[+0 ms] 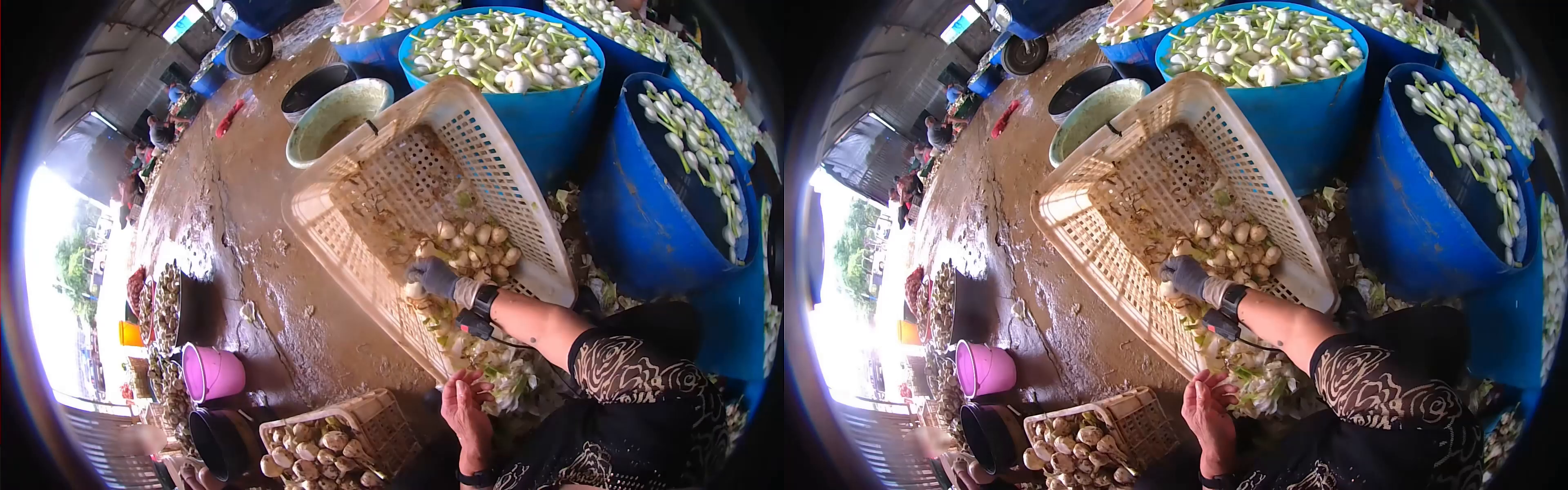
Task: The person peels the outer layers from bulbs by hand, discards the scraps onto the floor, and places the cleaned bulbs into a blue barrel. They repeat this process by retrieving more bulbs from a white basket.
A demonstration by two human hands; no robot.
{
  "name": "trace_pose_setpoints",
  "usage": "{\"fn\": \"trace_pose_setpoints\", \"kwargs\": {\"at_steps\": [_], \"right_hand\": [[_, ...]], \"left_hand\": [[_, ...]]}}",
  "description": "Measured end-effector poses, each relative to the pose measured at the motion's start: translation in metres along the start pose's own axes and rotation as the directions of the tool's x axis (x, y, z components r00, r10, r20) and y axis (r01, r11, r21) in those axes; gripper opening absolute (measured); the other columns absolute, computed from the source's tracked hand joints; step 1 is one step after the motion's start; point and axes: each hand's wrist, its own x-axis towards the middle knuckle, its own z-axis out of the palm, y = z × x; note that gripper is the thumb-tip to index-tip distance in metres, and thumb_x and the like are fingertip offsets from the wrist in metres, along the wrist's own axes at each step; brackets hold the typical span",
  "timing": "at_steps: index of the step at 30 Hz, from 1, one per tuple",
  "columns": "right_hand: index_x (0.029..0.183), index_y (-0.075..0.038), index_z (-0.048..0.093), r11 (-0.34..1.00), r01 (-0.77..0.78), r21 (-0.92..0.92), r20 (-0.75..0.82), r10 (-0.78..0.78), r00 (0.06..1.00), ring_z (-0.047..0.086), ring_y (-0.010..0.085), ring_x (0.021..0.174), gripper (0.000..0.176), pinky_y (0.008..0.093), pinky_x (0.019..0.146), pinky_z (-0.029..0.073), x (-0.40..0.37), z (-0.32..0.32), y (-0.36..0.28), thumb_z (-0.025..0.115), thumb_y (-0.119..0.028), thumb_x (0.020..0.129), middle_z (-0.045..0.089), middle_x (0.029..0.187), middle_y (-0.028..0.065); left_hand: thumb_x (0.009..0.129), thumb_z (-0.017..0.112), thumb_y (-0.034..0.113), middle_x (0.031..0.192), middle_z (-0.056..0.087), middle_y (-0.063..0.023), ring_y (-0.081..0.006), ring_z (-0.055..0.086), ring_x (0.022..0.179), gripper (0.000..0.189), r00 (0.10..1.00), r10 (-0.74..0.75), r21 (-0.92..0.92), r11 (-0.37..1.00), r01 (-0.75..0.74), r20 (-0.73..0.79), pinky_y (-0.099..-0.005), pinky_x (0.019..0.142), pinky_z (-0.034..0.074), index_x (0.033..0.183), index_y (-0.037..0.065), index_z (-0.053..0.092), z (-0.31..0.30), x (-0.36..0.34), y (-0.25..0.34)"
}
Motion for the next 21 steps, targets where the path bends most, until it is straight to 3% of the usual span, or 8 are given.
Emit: {"fn": "trace_pose_setpoints", "kwargs": {"at_steps": [1, 3, 7, 11, 13, 16, 19, 21], "right_hand": [[0.088, -0.003, 0.066, 0.929, -0.11, 0.354, 0.004, 0.116, 0.993, 0.062, 0.0141, 0.063, 0.015, 0.0266, 0.055, 0.05, -0.021, -0.01, -0.017, 0.053, -0.009, 0.09, 0.067, 0.077, 0.0048], [0.088, -0.003, 0.065, 0.835, -0.191, 0.516, 0.074, 0.179, 0.981, 0.055, 0.0049, 0.055, 0.015, 0.0195, 0.046, 0.044, -0.065, -0.031, -0.069, 0.052, -0.009, 0.092, 0.065, 0.076, 0.0015], [0.096, -0.005, 0.064, 0.736, -0.197, 0.648, 0.214, 0.072, 0.974, 0.044, 0.002, 0.048, 0.019, 0.016, 0.045, 0.035, -0.136, -0.049, -0.119, 0.055, -0.021, 0.093, 0.064, 0.079, -0.0004], [0.098, -0.004, 0.063, 0.856, -0.134, 0.499, 0.29, -0.019, 0.957, 0.043, 0.001, 0.05, 0.022, 0.0149, 0.045, 0.033, -0.184, -0.056, -0.165, 0.057, -0.025, 0.092, 0.064, 0.079, -0.0011], [0.094, -0.004, 0.063, 0.711, -0.176, 0.681, 0.214, 0.037, 0.976, 0.053, 0.0069, 0.065, 0.021, 0.0223, 0.06, 0.044, -0.199, -0.053, -0.168, 0.054, -0.023, 0.094, 0.061, 0.075, -0.0005], [0.093, -0.002, 0.062, 0.845, -0.159, 0.511, 0.152, 0.094, 0.984, 0.057, 0.0115, 0.07, 0.024, 0.0269, 0.063, 0.045, -0.212, -0.054, -0.144, 0.055, -0.025, 0.094, 0.06, 0.071, 0.0023], [0.085, 0.002, 0.058, 0.972, 0.233, -0.022, 0.018, -0.233, 0.972, 0.054, 0.028, 0.058, 0.034, 0.0388, 0.059, 0.042, -0.221, -0.044, -0.126, 0.06, -0.031, 0.091, 0.056, 0.067, 0.0189], [0.079, 0.002, 0.058, 0.988, 0.147, 0.049, -0.063, -0.144, 0.988, 0.049, 0.0302, 0.054, 0.035, 0.0394, 0.057, 0.04, -0.215, -0.025, -0.077, 0.061, -0.03, 0.091, 0.053, 0.063, 0.0213]], "left_hand": [[0.096, 0.053, 0.022, 0.1, 0.064, -0.0174, -0.0216, 0.065, 0.07, 0.034, 0.999, 0.044, -0.047, 0.998, -0.044, -0.012, -0.0267, 0.055, 0.051, 0.121, -0.001, 0.047, 0.001, -0.001, -0.001], [0.096, 0.054, 0.022, 0.106, 0.062, -0.0171, -0.0214, 0.065, 0.075, 0.038, 0.994, 0.102, -0.053, 0.993, -0.104, -0.048, -0.0271, 0.057, 0.051, 0.127, 0.003, 0.042, -0.002, -0.002, -0.004], [0.093, 0.058, 0.019, 0.127, 0.05, -0.0173, -0.0265, 0.062, 0.097, 0.06, 0.988, 0.155, -0.118, 0.981, -0.154, -0.004, -0.0327, 0.069, 0.055, 0.141, 0.007, 0.024, -0.002, -0.003, -0.006], [0.092, 0.06, 0.018, 0.113, 0.059, -0.0125, -0.0208, 0.061, 0.094, 0.046, 0.955, 0.231, -0.215, 0.958, -0.19, 0.185, -0.0305, 0.069, 0.053, 0.13, 0.001, 0.041, 0.002, -0.008, -0.001], [0.09, 0.062, 0.014, 0.106, 0.061, -0.0103, -0.0181, 0.061, 0.091, 0.039, 0.951, 0.267, -0.243, 0.944, -0.225, 0.158, -0.0283, 0.069, 0.052, 0.124, -0.001, 0.048, 0.008, -0.016, 0.001], [0.083, 0.069, 0.002, 0.103, 0.061, -0.0086, -0.0153, 0.061, 0.089, 0.046, 0.913, 0.405, -0.091, 0.912, -0.4, 0.055, -0.026, 0.072, 0.051, 0.123, -0.001, 0.048, 0.013, -0.018, -0.004], [0.076, 0.075, -0.002, 0.101, 0.061, -0.0074, -0.0132, 0.06, 0.089, 0.051, 0.822, 0.549, 0.094, 0.82, -0.565, 0.154, -0.0253, 0.075, 0.051, 0.12, -0.001, 0.049, 0.013, -0.017, -0.013], [0.071, 0.079, -0.003, 0.099, 0.061, -0.0063, -0.0121, 0.06, 0.086, 0.056, 0.832, 0.528, 0.193, 0.81, -0.554, 0.171, -0.0249, 0.077, 0.051, 0.118, -0.001, 0.049, 0.011, -0.022, -0.014]]}}
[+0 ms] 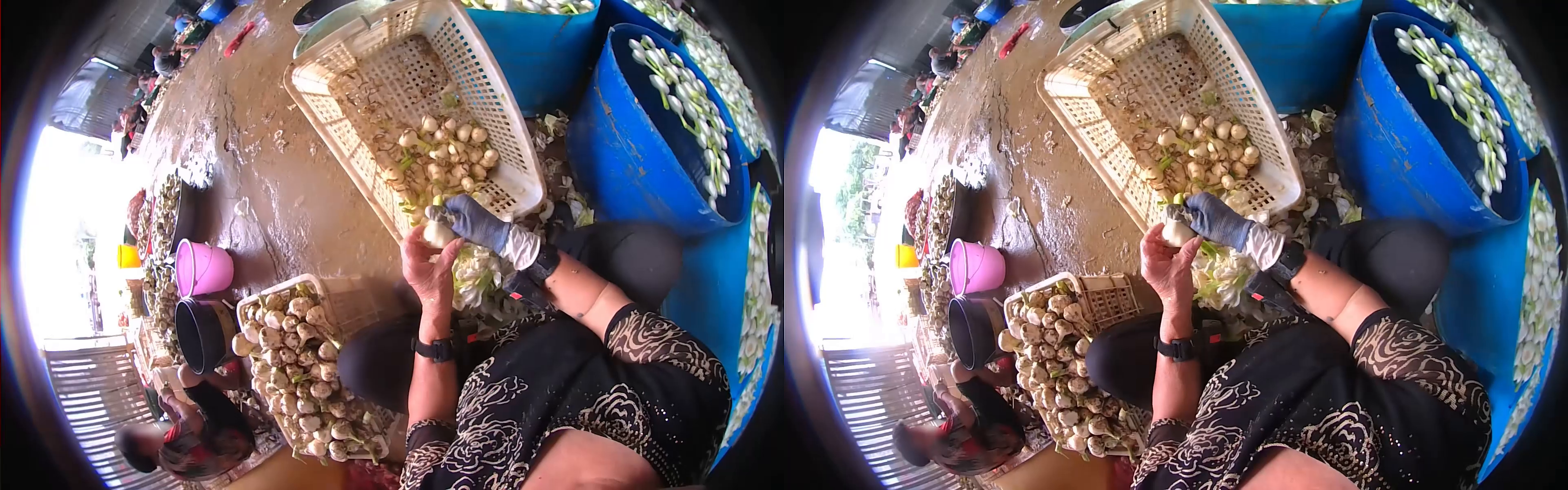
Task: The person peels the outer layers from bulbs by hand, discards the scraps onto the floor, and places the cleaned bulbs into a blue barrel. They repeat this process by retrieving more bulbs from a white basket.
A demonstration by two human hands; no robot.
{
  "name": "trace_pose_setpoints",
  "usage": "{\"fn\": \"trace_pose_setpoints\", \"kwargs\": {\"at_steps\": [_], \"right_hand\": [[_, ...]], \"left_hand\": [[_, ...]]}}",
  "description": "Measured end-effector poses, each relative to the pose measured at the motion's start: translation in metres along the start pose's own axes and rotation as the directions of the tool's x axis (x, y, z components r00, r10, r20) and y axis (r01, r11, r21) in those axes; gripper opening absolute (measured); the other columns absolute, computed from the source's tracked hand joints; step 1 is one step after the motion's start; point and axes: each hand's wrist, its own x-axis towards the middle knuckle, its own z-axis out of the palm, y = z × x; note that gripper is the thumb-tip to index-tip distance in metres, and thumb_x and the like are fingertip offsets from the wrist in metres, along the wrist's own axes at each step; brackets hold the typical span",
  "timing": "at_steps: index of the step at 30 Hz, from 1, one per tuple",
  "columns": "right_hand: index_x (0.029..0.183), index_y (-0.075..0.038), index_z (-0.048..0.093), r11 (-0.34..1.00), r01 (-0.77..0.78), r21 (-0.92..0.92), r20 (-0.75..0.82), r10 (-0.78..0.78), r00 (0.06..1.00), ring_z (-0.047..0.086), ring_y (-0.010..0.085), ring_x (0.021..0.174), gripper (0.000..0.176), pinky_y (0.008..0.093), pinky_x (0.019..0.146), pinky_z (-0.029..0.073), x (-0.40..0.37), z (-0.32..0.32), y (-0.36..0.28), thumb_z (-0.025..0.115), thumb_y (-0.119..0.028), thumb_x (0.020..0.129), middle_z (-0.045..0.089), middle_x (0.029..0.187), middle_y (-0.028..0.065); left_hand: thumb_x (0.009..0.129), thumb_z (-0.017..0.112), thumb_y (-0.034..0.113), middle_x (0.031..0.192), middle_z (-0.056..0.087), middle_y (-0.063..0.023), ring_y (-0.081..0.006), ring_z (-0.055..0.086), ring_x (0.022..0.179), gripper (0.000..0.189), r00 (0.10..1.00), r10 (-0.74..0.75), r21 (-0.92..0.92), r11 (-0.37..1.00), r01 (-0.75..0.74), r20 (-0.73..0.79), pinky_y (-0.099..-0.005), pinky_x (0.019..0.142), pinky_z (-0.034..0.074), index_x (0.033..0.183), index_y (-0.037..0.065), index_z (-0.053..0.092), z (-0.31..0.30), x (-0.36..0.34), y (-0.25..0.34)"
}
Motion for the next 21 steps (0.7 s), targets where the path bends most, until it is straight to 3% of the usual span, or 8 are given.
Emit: {"fn": "trace_pose_setpoints", "kwargs": {"at_steps": [2, 8, 10, 12, 14, 15, 18, 21], "right_hand": [[0.077, 0.002, 0.059, 0.999, -0.039, -0.029, 0.037, 0.04, 0.999, 0.048, 0.0297, 0.054, 0.034, 0.0389, 0.057, 0.041, -0.002, -0.008, -0.016, 0.061, -0.029, 0.091, 0.053, 0.062, 0.0209], [0.081, 0.001, 0.059, 1.0, -0.02, 0.009, 0.082, 0.019, 0.996, 0.048, 0.0296, 0.058, 0.028, 0.0383, 0.06, 0.042, -0.015, -0.018, -0.037, 0.06, -0.025, 0.091, 0.055, 0.065, 0.0188], [0.084, 0.0, 0.059, 0.981, 0.182, -0.07, 0.029, -0.181, 0.983, 0.049, 0.0303, 0.061, 0.024, 0.0373, 0.06, 0.042, -0.017, -0.018, -0.025, 0.06, -0.023, 0.092, 0.055, 0.067, 0.0165], [0.084, -0.001, 0.058, 0.91, 0.37, -0.185, 0.016, -0.374, 0.927, 0.052, 0.0317, 0.062, 0.021, 0.0367, 0.059, 0.042, -0.018, -0.023, -0.036, 0.061, -0.021, 0.09, 0.054, 0.066, 0.0148], [0.085, -0.002, 0.059, 0.683, 0.621, -0.385, 0.21, -0.59, 0.78, 0.054, 0.0321, 0.063, 0.016, 0.0373, 0.058, 0.042, -0.023, -0.036, -0.048, 0.062, -0.017, 0.087, 0.056, 0.069, 0.0155], [0.09, -0.002, 0.061, 0.935, 0.3, -0.188, 0.282, -0.241, 0.928, 0.057, 0.0337, 0.065, 0.014, 0.0391, 0.059, 0.043, -0.028, -0.039, -0.047, 0.064, -0.014, 0.082, 0.058, 0.072, 0.0176], [0.093, 0.0, 0.061, 0.954, 0.258, -0.149, 0.306, -0.204, 0.93, 0.056, 0.0293, 0.061, 0.017, 0.0382, 0.059, 0.044, -0.031, -0.043, -0.054, 0.064, -0.013, 0.082, 0.058, 0.071, 0.0182], [0.09, 0.002, 0.061, 0.974, 0.191, -0.12, 0.174, -0.169, 0.97, 0.056, 0.0301, 0.06, 0.019, 0.0377, 0.06, 0.045, -0.037, -0.045, -0.048, 0.068, -0.013, 0.08, 0.057, 0.067, 0.0182]], "left_hand": [[0.07, 0.081, -0.001, 0.096, 0.061, -0.0052, -0.0116, 0.06, 0.084, 0.057, 0.999, 0.005, 0.121, 0.993, -0.009, 0.034, -0.0235, 0.076, 0.051, 0.117, -0.001, 0.049, -0.003, -0.001, -0.005], [0.069, 0.08, 0.0, 0.096, 0.064, -0.0069, -0.0138, 0.062, 0.083, 0.051, 0.991, -0.121, -0.122, 0.984, 0.127, 0.057, -0.0261, 0.078, 0.052, 0.112, -0.001, 0.054, -0.007, 0.0, 0.005], [0.073, 0.077, 0.002, 0.095, 0.064, -0.0081, -0.0153, 0.062, 0.085, 0.046, 0.981, -0.185, -0.314, 0.929, 0.194, 0.06, -0.0275, 0.077, 0.052, 0.112, -0.002, 0.054, -0.006, 0.001, 0.011], [0.079, 0.071, 0.009, 0.097, 0.064, -0.0092, -0.0176, 0.062, 0.086, 0.039, 0.986, -0.146, -0.249, 0.955, 0.161, 0.079, -0.0284, 0.076, 0.052, 0.112, -0.002, 0.054, -0.01, 0.003, 0.008], [0.084, 0.066, 0.018, 0.1, 0.064, -0.0089, -0.0199, 0.063, 0.087, 0.036, 0.941, -0.28, -0.458, 0.822, 0.338, 0.191, -0.0266, 0.073, 0.051, 0.112, 0.0, 0.054, -0.017, 0.007, 0.01], [0.088, 0.06, 0.028, 0.105, 0.063, -0.0097, -0.0215, 0.063, 0.09, 0.036, 0.915, -0.305, -0.497, 0.77, 0.4, 0.263, -0.0283, 0.072, 0.05, 0.114, 0.003, 0.054, -0.022, 0.009, 0.009], [0.089, 0.059, 0.029, 0.108, 0.063, -0.0117, -0.0212, 0.062, 0.093, 0.037, 0.852, -0.383, -0.709, 0.482, 0.514, 0.357, -0.033, 0.072, 0.05, 0.116, 0.005, 0.054, -0.03, 0.008, -0.007], [0.089, 0.056, 0.029, 0.115, 0.062, -0.0123, -0.0234, 0.061, 0.102, 0.041, 0.866, -0.361, -0.679, 0.54, 0.497, 0.347, -0.0379, 0.079, 0.05, 0.122, 0.005, 0.052, -0.029, 0.013, -0.017]]}}
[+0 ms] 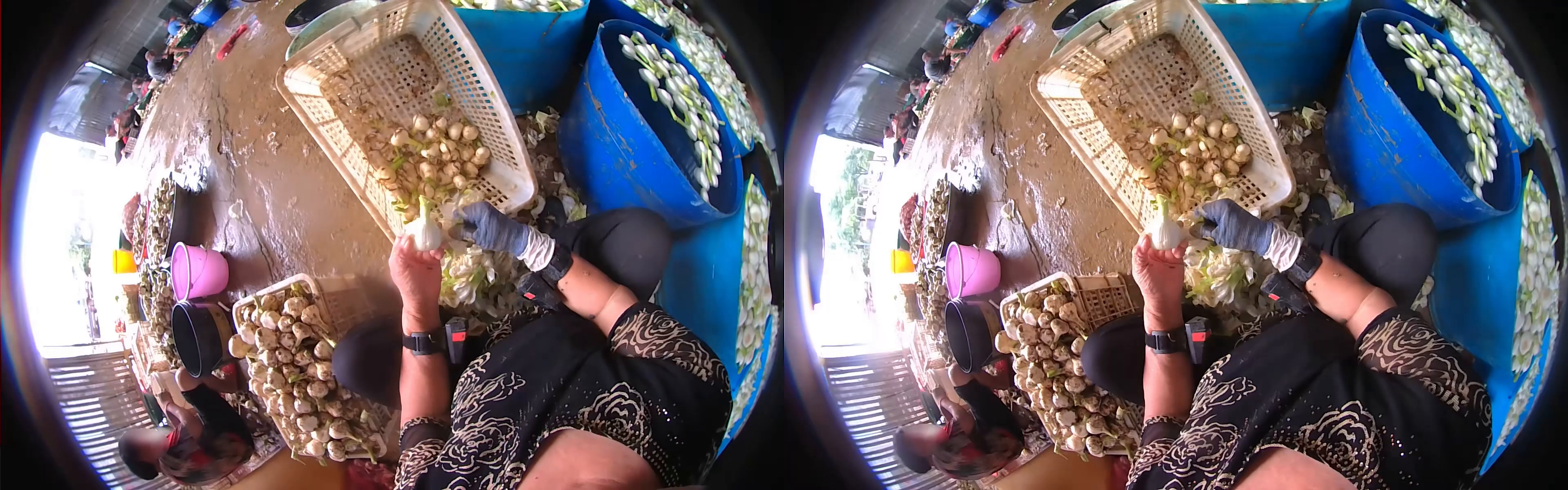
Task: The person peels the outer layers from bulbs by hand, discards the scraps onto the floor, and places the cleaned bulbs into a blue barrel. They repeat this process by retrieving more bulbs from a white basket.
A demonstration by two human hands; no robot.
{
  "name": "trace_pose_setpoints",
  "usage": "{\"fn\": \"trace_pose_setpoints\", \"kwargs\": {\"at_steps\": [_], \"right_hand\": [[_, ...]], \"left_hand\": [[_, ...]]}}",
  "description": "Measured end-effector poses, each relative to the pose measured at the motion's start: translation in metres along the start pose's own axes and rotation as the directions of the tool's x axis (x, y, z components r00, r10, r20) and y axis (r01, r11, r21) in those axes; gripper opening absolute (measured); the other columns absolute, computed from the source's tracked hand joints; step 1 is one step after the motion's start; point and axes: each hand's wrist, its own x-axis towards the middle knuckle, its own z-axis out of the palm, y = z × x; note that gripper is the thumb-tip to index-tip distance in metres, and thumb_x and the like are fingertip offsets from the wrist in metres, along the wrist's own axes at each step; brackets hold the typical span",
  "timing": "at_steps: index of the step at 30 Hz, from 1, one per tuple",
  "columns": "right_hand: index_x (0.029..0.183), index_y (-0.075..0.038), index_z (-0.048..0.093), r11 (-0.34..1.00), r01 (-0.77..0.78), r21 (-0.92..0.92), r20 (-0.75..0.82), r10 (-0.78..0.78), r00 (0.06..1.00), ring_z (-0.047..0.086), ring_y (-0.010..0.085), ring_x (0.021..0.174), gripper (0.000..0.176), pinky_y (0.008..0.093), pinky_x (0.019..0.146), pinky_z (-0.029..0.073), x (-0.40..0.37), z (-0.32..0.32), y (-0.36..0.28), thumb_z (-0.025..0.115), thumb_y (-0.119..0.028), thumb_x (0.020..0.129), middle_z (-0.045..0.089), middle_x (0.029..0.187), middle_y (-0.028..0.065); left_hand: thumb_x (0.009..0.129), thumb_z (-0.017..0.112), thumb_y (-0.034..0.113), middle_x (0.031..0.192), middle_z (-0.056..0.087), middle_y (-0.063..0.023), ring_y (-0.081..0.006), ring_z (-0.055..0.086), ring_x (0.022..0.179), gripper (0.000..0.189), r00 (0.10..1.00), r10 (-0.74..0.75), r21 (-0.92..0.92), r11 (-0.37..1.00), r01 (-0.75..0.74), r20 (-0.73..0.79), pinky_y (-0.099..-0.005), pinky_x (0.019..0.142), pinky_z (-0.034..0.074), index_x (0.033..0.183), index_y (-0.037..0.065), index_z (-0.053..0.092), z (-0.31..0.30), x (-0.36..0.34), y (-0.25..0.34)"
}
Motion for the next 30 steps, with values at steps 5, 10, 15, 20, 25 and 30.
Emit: {"fn": "trace_pose_setpoints", "kwargs": {"at_steps": [5, 10, 15, 20, 25, 30], "right_hand": [[0.072, 0.001, 0.054, 0.969, -0.093, -0.227, -0.196, 0.048, 0.979, 0.055, 0.0358, 0.061, 0.023, 0.0401, 0.056, 0.043, -0.005, -0.006, 0.006, 0.071, -0.014, 0.074, 0.055, 0.063, 0.0177], [0.072, 0.0, 0.056, 0.955, -0.122, -0.271, -0.265, 0.048, 0.963, 0.054, 0.0355, 0.059, 0.018, 0.0395, 0.055, 0.042, -0.004, 0.004, 0.014, 0.07, -0.011, 0.071, 0.053, 0.06, 0.0176], [0.074, -0.001, 0.057, 0.988, -0.154, 0.005, -0.437, 0.14, 0.888, 0.049, 0.0197, 0.055, 0.02, 0.0342, 0.054, 0.04, -0.004, 0.005, 0.011, 0.074, -0.011, 0.069, 0.052, 0.061, 0.0092], [0.079, 0.001, 0.059, 0.992, -0.098, 0.078, -0.338, 0.119, 0.934, 0.049, 0.008, 0.063, 0.015, 0.029, 0.059, 0.044, -0.006, -0.004, -0.023, 0.072, -0.006, 0.074, 0.054, 0.064, 0.0022], [0.095, 0.0, 0.055, 0.848, -0.389, 0.359, -0.402, 0.517, 0.756, 0.052, 0.0085, 0.061, 0.014, 0.025, 0.055, 0.048, -0.011, -0.002, 0.049, 0.06, 0.003, 0.082, 0.055, 0.071, 0.0023], [0.106, -0.004, 0.06, 0.938, 0.027, 0.346, -0.306, 0.086, 0.948, 0.058, 0.0129, 0.084, 0.032, 0.0282, 0.076, 0.048, 0.001, -0.017, 0.005, 0.075, -0.015, 0.079, 0.06, 0.087, 0.0012]], "left_hand": [[0.089, 0.054, 0.025, 0.123, 0.059, -0.0126, -0.026, 0.058, 0.112, 0.044, 1.0, -0.011, -0.071, 0.997, 0.013, 0.026, -0.0381, 0.09, 0.049, 0.127, 0.003, 0.049, -0.002, 0.0, -0.009], [0.09, 0.055, 0.028, 0.114, 0.061, -0.0102, -0.0202, 0.06, 0.1, 0.044, 0.992, -0.029, 0.033, 0.999, 0.033, -0.122, -0.0283, 0.074, 0.048, 0.126, 0.004, 0.046, 0.015, -0.001, -0.019], [0.092, 0.053, 0.029, 0.112, 0.061, -0.0092, -0.0184, 0.059, 0.093, 0.041, 0.996, -0.084, -0.058, 0.995, 0.083, -0.012, -0.0278, 0.076, 0.049, 0.124, 0.004, 0.048, 0.026, -0.002, -0.017], [0.084, 0.068, 0.013, 0.101, 0.06, -0.0066, -0.0158, 0.057, 0.084, 0.042, 0.997, 0.04, 0.127, 0.991, -0.032, -0.061, -0.0246, 0.066, 0.048, 0.12, 0.001, 0.051, 0.027, -0.004, -0.027], [0.075, 0.075, 0.015, 0.1, 0.06, -0.0097, -0.016, 0.057, 0.083, 0.051, 0.998, 0.037, 0.13, 0.99, -0.044, 0.057, -0.0214, 0.061, 0.044, 0.119, -0.001, 0.051, 0.034, -0.008, -0.019], [0.075, 0.071, 0.009, 0.097, 0.061, -0.006, -0.0126, 0.054, 0.074, 0.045, 0.995, 0.066, 0.254, 0.966, -0.046, -0.069, -0.0215, 0.057, 0.04, 0.116, 0.002, 0.053, 0.042, -0.01, -0.022]]}}
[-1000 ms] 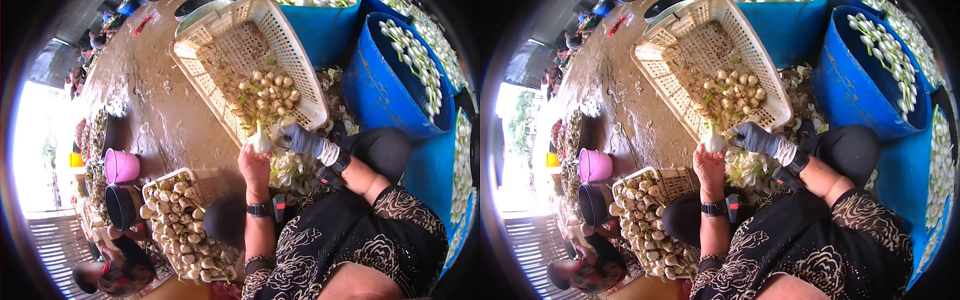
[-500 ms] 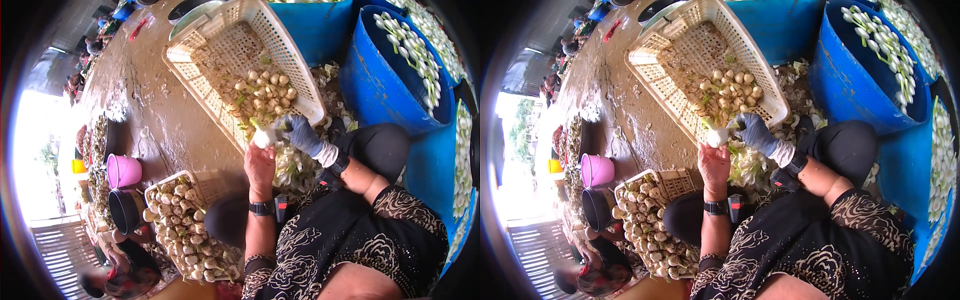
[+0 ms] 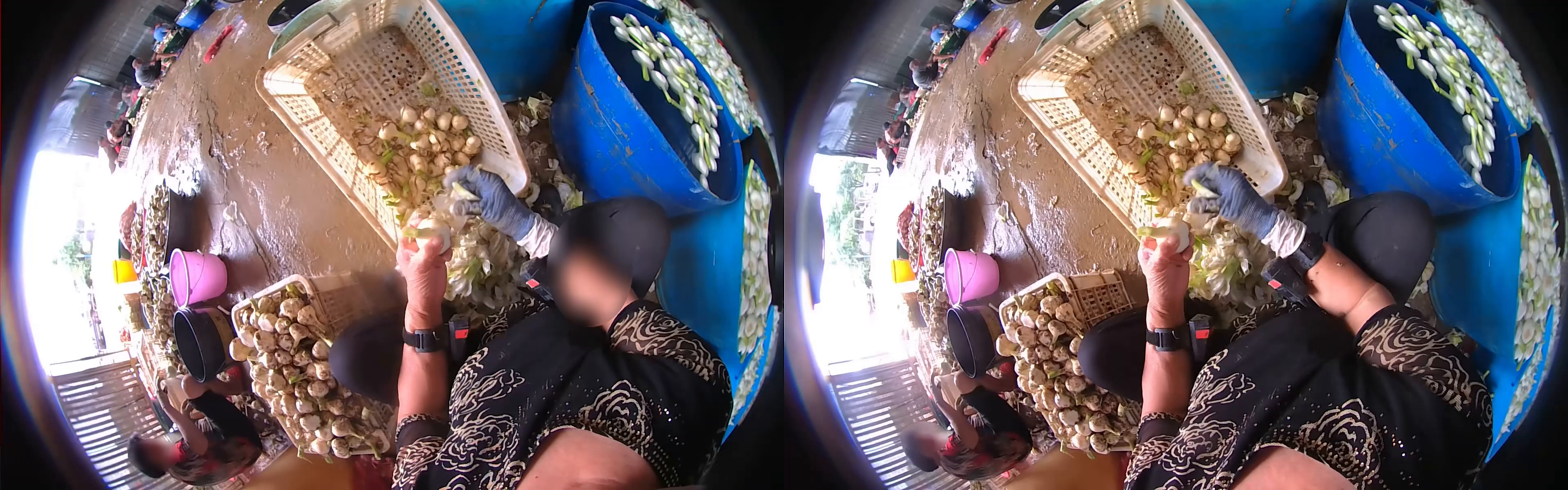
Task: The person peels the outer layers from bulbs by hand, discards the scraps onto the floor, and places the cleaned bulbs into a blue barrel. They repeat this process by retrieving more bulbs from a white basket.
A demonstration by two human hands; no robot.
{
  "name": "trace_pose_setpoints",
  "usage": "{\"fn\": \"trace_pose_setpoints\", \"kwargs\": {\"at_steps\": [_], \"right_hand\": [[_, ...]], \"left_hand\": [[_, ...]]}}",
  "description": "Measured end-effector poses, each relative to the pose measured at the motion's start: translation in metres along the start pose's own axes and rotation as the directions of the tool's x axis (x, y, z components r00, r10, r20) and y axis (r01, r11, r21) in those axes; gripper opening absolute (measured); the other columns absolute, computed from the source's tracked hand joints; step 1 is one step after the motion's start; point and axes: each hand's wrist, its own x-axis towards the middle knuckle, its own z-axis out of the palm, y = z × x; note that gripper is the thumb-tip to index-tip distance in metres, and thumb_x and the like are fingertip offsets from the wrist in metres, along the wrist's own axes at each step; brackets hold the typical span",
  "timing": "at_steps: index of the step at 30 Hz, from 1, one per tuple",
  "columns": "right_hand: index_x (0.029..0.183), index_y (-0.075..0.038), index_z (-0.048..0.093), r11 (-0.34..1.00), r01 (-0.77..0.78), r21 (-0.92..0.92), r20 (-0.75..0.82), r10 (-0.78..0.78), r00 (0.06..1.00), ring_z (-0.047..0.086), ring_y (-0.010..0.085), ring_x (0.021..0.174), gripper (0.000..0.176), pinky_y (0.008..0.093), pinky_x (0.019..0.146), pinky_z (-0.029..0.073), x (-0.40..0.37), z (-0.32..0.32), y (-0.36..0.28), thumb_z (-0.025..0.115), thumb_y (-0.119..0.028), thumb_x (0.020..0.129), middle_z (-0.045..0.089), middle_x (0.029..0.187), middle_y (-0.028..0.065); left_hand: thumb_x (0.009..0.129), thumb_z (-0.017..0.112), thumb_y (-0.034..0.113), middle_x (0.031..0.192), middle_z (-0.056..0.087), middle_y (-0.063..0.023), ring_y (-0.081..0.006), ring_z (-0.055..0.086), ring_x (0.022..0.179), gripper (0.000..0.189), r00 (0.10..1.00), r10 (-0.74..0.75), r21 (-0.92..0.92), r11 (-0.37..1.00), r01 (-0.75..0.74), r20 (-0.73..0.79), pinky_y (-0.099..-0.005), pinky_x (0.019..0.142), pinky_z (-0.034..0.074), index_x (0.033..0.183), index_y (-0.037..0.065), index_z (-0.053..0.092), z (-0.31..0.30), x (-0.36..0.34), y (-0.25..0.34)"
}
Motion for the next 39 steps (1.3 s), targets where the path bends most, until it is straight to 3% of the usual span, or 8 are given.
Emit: {"fn": "trace_pose_setpoints", "kwargs": {"at_steps": [5, 8, 15, 28, 31, 33, 37, 39], "right_hand": [[0.105, -0.006, 0.068, 0.943, 0.072, -0.325, 0.342, 0.046, 0.938, 0.062, 0.0221, 0.086, 0.032, 0.0308, 0.077, 0.048, -0.001, 0.009, -0.024, 0.075, -0.013, 0.074, 0.065, 0.094, 0.0103], [0.096, -0.004, 0.069, 0.921, 0.218, -0.323, 0.29, -0.122, 0.949, 0.064, 0.0287, 0.076, 0.022, 0.0341, 0.069, 0.049, -0.003, 0.01, -0.015, 0.068, -0.004, 0.074, 0.065, 0.082, 0.0125], [0.092, 0.0, 0.066, 0.886, 0.1, -0.452, 0.009, -0.107, 0.994, 0.061, 0.0366, 0.075, 0.017, 0.0396, 0.067, 0.048, -0.009, 0.02, 0.0, 0.066, -0.008, 0.077, 0.063, 0.079, 0.0176], [0.097, 0.0, 0.065, 0.749, -0.288, -0.596, -0.244, 0.173, 0.954, 0.063, 0.0375, 0.083, 0.026, 0.0427, 0.075, 0.05, -0.026, -0.017, 0.076, 0.066, -0.018, 0.078, 0.065, 0.085, 0.0202], [0.096, -0.002, 0.066, 0.907, -0.219, -0.359, 0.136, 0.283, 0.949, 0.064, 0.0365, 0.084, 0.026, 0.041, 0.075, 0.051, -0.042, -0.015, 0.089, 0.067, -0.02, 0.078, 0.065, 0.086, 0.0183], [0.092, -0.003, 0.066, 0.758, 0.119, -0.641, 0.52, 0.315, 0.794, 0.064, 0.035, 0.083, 0.025, 0.0394, 0.074, 0.051, -0.059, -0.005, 0.064, 0.068, -0.022, 0.077, 0.065, 0.085, 0.0163], [0.095, -0.003, 0.066, 0.561, 0.06, -0.826, 0.409, 0.523, 0.748, 0.065, 0.0315, 0.083, 0.027, 0.0367, 0.072, 0.051, -0.05, 0.0, 0.023, 0.07, -0.021, 0.075, 0.065, 0.088, 0.0151], [0.1, -0.004, 0.065, 0.791, -0.199, -0.579, 0.164, 0.351, 0.922, 0.065, 0.0275, 0.086, 0.025, 0.0344, 0.074, 0.051, -0.036, -0.004, 0.014, 0.069, -0.014, 0.077, 0.065, 0.095, 0.0148]], "left_hand": [[0.074, 0.069, 0.002, 0.09, 0.06, -0.0032, -0.0091, 0.053, 0.067, 0.041, 1.0, 0.001, 0.296, 0.955, 0.0, -0.003, -0.0218, 0.057, 0.042, 0.111, 0.001, 0.053, -0.001, 0.003, -0.004], [0.074, 0.062, -0.002, 0.088, 0.06, -0.0007, -0.0053, 0.05, 0.065, 0.041, 0.999, -0.048, 0.411, 0.911, 0.041, 0.007, -0.0187, 0.054, 0.037, 0.114, 0.004, 0.054, -0.001, 0.001, -0.003], [0.067, 0.074, 0.001, 0.091, 0.061, -0.0033, -0.0098, 0.055, 0.071, 0.048, 0.999, -0.048, 0.31, 0.95, 0.038, 0.025, -0.0221, 0.061, 0.045, 0.11, 0.0, 0.054, -0.003, 0.0, -0.006], [0.065, 0.078, 0.004, 0.102, 0.061, -0.007, -0.0183, 0.061, 0.091, 0.061, 0.975, -0.104, -0.003, 0.994, 0.106, 0.197, -0.0254, 0.075, 0.05, 0.118, 0.005, 0.049, -0.011, -0.002, -0.002], [0.07, 0.075, 0.006, 0.101, 0.06, -0.0076, -0.0197, 0.06, 0.086, 0.061, 0.983, -0.101, -0.069, 0.991, 0.112, 0.152, -0.0255, 0.065, 0.049, 0.124, 0.005, 0.046, -0.001, -0.008, 0.002], [0.075, 0.072, 0.008, 0.1, 0.06, -0.0084, -0.0193, 0.059, 0.081, 0.06, 0.982, -0.085, -0.111, 0.988, 0.104, 0.166, -0.025, 0.062, 0.047, 0.128, 0.004, 0.044, 0.007, -0.008, 0.004], [0.077, 0.069, 0.009, 0.101, 0.06, -0.0082, -0.0179, 0.059, 0.081, 0.06, 0.99, -0.056, 0.0, 0.998, 0.057, 0.127, -0.0244, 0.062, 0.047, 0.131, 0.003, 0.042, -0.002, -0.005, 0.0], [0.076, 0.072, 0.007, 0.101, 0.059, -0.0086, -0.0182, 0.06, 0.082, 0.062, 0.997, -0.01, 0.173, 0.985, -0.003, 0.071, -0.0227, 0.063, 0.048, 0.131, 0.003, 0.042, -0.008, -0.003, -0.005]]}}
